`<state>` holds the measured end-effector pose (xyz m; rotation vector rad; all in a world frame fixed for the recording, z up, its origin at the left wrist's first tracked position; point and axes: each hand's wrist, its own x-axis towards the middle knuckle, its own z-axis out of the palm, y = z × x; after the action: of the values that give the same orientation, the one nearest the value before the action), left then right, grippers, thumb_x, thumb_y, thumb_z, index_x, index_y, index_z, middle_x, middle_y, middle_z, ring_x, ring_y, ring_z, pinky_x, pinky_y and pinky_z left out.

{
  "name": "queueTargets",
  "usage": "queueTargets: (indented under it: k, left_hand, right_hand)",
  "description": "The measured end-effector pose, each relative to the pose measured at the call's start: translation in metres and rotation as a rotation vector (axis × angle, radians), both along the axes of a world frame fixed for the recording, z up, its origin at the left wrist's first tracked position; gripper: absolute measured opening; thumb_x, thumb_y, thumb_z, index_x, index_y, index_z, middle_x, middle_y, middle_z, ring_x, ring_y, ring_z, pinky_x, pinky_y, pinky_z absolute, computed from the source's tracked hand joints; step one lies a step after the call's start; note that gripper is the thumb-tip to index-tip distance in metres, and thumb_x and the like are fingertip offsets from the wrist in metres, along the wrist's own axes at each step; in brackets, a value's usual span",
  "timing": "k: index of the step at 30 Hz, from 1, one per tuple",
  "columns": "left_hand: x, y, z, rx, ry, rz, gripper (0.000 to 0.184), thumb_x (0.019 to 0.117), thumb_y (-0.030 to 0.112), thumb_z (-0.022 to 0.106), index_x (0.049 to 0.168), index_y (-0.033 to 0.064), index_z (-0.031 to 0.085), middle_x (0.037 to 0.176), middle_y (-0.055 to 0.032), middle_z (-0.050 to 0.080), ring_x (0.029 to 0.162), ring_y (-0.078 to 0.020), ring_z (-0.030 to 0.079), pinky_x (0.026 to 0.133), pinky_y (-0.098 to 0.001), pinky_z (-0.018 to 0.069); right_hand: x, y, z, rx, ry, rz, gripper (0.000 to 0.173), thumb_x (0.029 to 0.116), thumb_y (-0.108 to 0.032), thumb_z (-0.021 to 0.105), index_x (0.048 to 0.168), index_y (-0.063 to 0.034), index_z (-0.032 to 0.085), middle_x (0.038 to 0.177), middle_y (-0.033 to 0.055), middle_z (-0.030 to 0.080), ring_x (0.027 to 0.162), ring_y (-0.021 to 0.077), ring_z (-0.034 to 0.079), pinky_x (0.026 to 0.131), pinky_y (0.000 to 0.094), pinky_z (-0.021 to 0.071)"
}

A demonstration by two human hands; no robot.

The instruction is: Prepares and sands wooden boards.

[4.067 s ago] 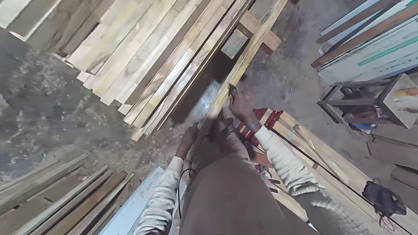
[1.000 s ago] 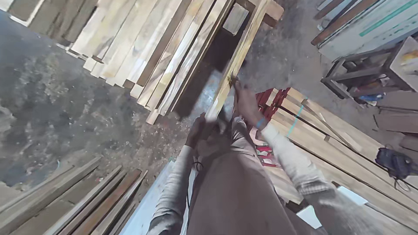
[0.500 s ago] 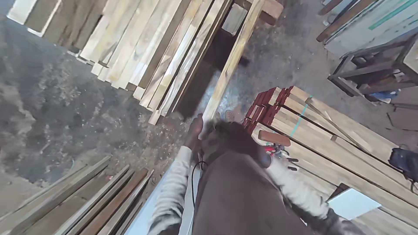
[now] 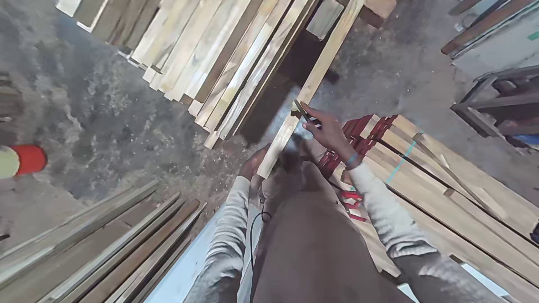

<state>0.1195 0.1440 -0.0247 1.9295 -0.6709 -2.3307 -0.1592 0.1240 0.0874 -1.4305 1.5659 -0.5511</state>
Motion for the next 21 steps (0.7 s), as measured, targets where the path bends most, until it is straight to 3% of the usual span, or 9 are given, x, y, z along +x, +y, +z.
queueTargets:
  k: [3, 5, 6, 9, 11, 14, 17, 19, 21]
  left_hand:
    - [0.003, 0.003, 0.0, 0.023, 0.079, -0.014, 0.067, 0.105, 0.066, 0.023, 0.112, 0.0165, 0.067, 0.086, -0.0044, 0.069, 0.073, -0.017, 0.066, 0.064, -0.0378, 0.0567]
    - [0.0, 0.001, 0.009, -0.032, 0.023, -0.019, 0.063, 0.1073, 0.061, 0.026, 0.12, 0.0144, 0.066, 0.098, -0.0069, 0.071, 0.085, -0.0178, 0.068, 0.074, -0.0399, 0.058]
    - [0.0, 0.003, 0.011, -0.095, -0.004, -0.012, 0.06, 0.1087, 0.057, 0.03, 0.127, 0.0115, 0.065, 0.107, -0.0092, 0.071, 0.093, -0.0187, 0.067, 0.083, -0.0415, 0.0573]
    - [0.0, 0.013, 0.008, -0.346, -0.066, -0.104, 0.059, 0.112, 0.048, 0.027, 0.13, 0.0038, 0.062, 0.114, -0.0137, 0.068, 0.101, -0.019, 0.066, 0.09, -0.0397, 0.0551]
    - [-0.002, 0.017, 0.007, -0.399, -0.181, -0.291, 0.069, 0.1122, 0.049, 0.019, 0.134, -0.0025, 0.059, 0.126, -0.025, 0.065, 0.116, -0.0324, 0.064, 0.101, -0.0526, 0.0502]
    - [-0.013, 0.013, 0.016, -0.349, -0.237, -0.29, 0.071, 0.1121, 0.05, 0.015, 0.127, -0.0007, 0.063, 0.116, -0.0231, 0.068, 0.106, -0.0322, 0.069, 0.092, -0.0512, 0.0556]
    - [-0.019, 0.007, 0.016, -0.393, -0.245, -0.236, 0.064, 0.1132, 0.045, 0.019, 0.127, 0.0009, 0.063, 0.114, -0.0208, 0.068, 0.103, -0.0298, 0.067, 0.09, -0.0495, 0.0552]
    - [-0.008, 0.015, 0.008, -0.442, -0.216, -0.341, 0.061, 0.1128, 0.043, 0.02, 0.139, 0.0014, 0.057, 0.129, -0.0235, 0.064, 0.12, -0.0333, 0.063, 0.103, -0.054, 0.0503]
    - [-0.007, 0.009, 0.003, -0.388, -0.219, -0.304, 0.069, 0.1114, 0.051, 0.017, 0.138, 0.0029, 0.059, 0.133, -0.0215, 0.063, 0.124, -0.0313, 0.061, 0.104, -0.0534, 0.0485]
  right_hand:
    - [0.03, 0.017, -0.062, -0.162, 0.283, 0.054, 0.059, 0.1014, -0.015, 0.06, 0.157, -0.0216, 0.043, 0.14, 0.0277, 0.054, 0.109, 0.0441, 0.065, 0.083, 0.0598, 0.0567]
    - [0.059, 0.061, -0.079, -0.114, 0.417, 0.044, 0.063, 0.098, -0.009, 0.059, 0.158, -0.0224, 0.043, 0.142, 0.0295, 0.049, 0.112, 0.0442, 0.063, 0.083, 0.0557, 0.0579]
    - [0.07, 0.082, -0.069, -0.033, 0.461, 0.049, 0.062, 0.0982, -0.009, 0.056, 0.158, -0.0231, 0.042, 0.144, 0.0289, 0.049, 0.118, 0.0431, 0.061, 0.087, 0.0536, 0.0575]
    - [0.076, 0.069, -0.015, 0.05, 0.444, -0.109, 0.047, 0.0986, -0.013, 0.059, 0.146, -0.0148, 0.058, 0.13, 0.0275, 0.058, 0.102, 0.0394, 0.066, 0.083, 0.0507, 0.0587]
    - [0.054, 0.02, 0.002, 0.026, 0.517, -0.125, 0.046, 0.1026, -0.018, 0.057, 0.148, -0.0094, 0.054, 0.127, 0.0317, 0.057, 0.1, 0.045, 0.066, 0.08, 0.0568, 0.0571]
    - [0.038, -0.037, 0.002, 0.094, 0.605, -0.059, 0.034, 0.1037, -0.023, 0.055, 0.127, -0.001, 0.066, 0.114, 0.028, 0.068, 0.109, 0.0463, 0.065, 0.091, 0.0621, 0.0514]
    - [0.088, -0.006, 0.015, 0.26, 0.584, -0.041, 0.034, 0.1037, -0.021, 0.057, 0.13, 0.0005, 0.061, 0.122, 0.0299, 0.06, 0.103, 0.0446, 0.067, 0.084, 0.0583, 0.0567]
    - [0.126, 0.036, 0.01, 0.405, 0.519, -0.033, 0.042, 0.1002, -0.015, 0.058, 0.14, -0.0007, 0.056, 0.133, 0.0291, 0.056, 0.108, 0.0414, 0.066, 0.089, 0.0528, 0.0568]
    - [0.143, 0.076, 0.002, 0.295, 0.439, -0.068, 0.042, 0.0984, -0.016, 0.057, 0.137, 0.0002, 0.059, 0.128, 0.0255, 0.061, 0.1, 0.0359, 0.069, 0.086, 0.0476, 0.059]
